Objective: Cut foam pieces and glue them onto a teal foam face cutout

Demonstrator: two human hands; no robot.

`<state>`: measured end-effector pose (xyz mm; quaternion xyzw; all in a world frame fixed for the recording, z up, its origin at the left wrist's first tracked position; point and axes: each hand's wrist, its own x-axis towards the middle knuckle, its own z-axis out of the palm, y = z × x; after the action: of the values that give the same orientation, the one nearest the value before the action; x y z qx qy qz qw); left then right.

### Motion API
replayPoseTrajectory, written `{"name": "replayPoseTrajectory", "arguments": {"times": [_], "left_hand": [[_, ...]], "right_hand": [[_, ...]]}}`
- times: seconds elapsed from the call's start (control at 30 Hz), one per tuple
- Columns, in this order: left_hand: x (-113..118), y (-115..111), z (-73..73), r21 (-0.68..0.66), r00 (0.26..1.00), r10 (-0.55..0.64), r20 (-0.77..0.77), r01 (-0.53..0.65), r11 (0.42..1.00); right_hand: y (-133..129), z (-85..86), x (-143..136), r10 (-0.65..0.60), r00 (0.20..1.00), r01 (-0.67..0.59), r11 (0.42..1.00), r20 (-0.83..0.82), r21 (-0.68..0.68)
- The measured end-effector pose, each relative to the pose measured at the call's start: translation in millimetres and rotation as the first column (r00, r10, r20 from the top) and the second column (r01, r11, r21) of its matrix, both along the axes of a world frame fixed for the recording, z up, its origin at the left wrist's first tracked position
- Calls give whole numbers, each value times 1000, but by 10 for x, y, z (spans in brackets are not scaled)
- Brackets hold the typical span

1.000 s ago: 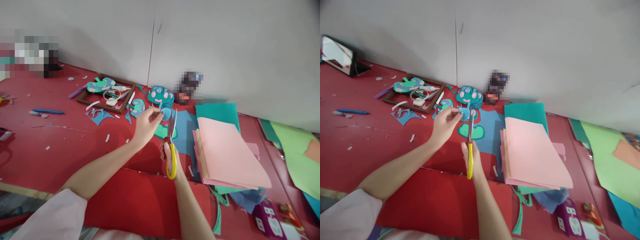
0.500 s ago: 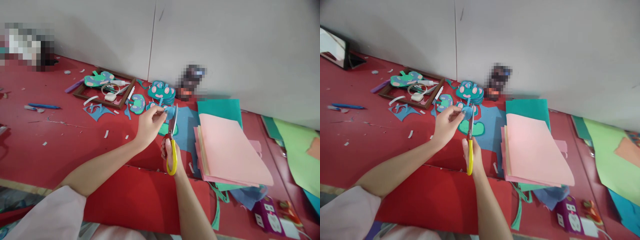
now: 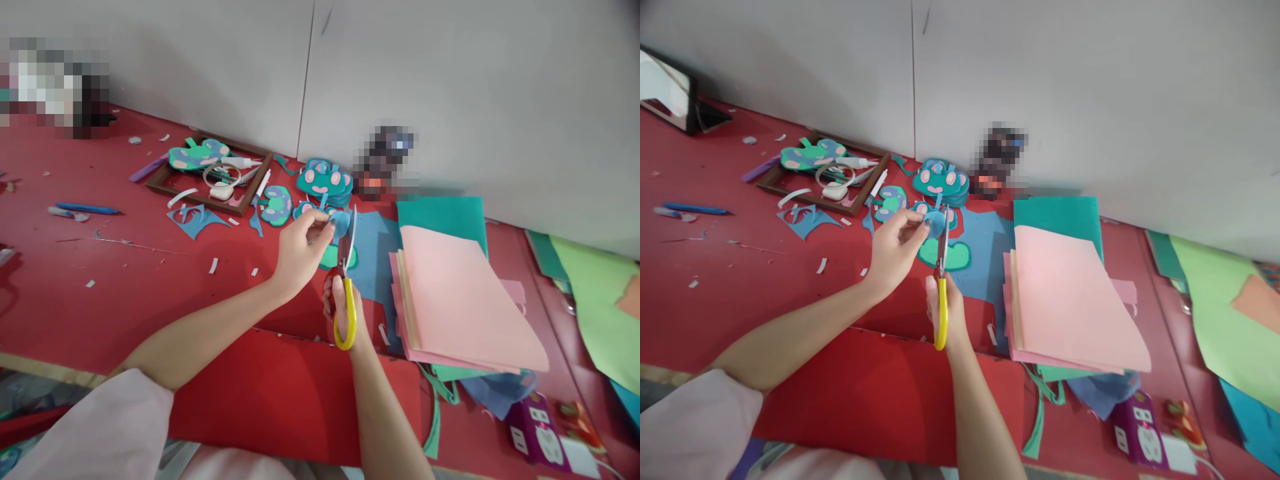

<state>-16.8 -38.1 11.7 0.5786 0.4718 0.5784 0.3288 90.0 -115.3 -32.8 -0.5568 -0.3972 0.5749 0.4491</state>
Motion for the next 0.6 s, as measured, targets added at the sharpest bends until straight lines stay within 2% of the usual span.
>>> {"name": "replayPoseTrajectory", "arguments": {"times": [0.6], "left_hand": [[16,-22,-19,-26,1000,12,28,-11,1000]], "right_hand": [[-10,30,-27,-10,1000,11,1000,14,-12]]}}
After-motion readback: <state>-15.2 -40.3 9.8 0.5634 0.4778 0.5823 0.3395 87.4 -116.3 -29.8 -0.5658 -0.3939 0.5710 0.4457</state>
